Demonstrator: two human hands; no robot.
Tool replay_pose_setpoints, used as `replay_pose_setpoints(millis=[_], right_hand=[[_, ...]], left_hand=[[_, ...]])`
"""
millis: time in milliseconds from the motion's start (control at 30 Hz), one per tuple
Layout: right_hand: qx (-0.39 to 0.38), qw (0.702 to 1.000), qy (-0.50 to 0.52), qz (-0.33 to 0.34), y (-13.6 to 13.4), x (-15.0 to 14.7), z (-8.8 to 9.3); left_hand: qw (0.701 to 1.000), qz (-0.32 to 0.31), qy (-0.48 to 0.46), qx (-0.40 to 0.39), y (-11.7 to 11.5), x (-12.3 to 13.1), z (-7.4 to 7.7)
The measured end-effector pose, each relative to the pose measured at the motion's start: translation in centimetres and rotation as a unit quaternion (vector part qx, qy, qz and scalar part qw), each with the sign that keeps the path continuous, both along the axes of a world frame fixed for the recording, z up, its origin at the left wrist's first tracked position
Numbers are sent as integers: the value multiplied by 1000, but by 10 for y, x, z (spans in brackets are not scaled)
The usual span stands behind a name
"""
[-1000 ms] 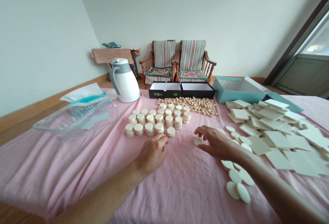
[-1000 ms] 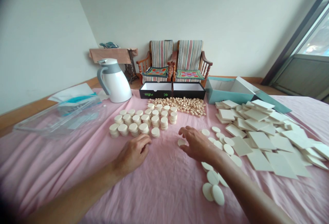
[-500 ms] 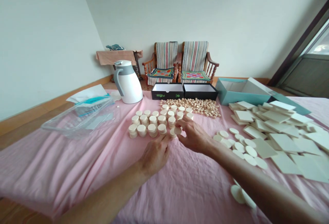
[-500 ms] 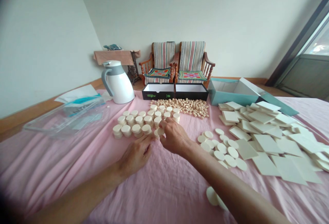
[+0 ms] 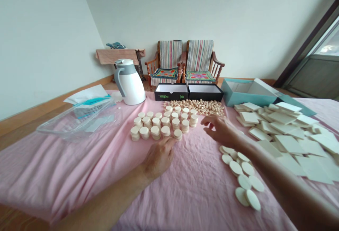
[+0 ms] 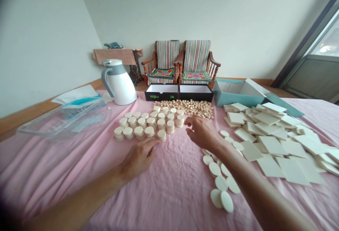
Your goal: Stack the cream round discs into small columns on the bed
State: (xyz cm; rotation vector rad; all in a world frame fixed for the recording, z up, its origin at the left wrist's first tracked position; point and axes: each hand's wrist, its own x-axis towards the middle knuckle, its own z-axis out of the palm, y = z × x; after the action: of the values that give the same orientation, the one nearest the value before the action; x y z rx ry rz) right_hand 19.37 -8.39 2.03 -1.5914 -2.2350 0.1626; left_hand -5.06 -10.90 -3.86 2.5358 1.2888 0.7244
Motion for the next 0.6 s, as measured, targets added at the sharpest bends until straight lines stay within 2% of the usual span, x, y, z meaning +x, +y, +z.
replay_pose_setpoints(millis=[67,133,233,400,600], right_hand=[[-55,997,-50,-23,-1,28,0],[-78,993,-89,-30,-5,51,-4],[-102,988,-113,-15,-14,69,-13],[-91,987,-133,-26,-20,61,-26],[-84,980,-173,-45,-16,43,-31]], left_hand=[[1000,1,4,-1,1,0,-1],[1000,0,6,-1,1,1,-1],[1000,0,5,0,2,1,-1],[1000,6,0,-1,3,2,-1],[1000,-3,-9,12,3,0,-3]])
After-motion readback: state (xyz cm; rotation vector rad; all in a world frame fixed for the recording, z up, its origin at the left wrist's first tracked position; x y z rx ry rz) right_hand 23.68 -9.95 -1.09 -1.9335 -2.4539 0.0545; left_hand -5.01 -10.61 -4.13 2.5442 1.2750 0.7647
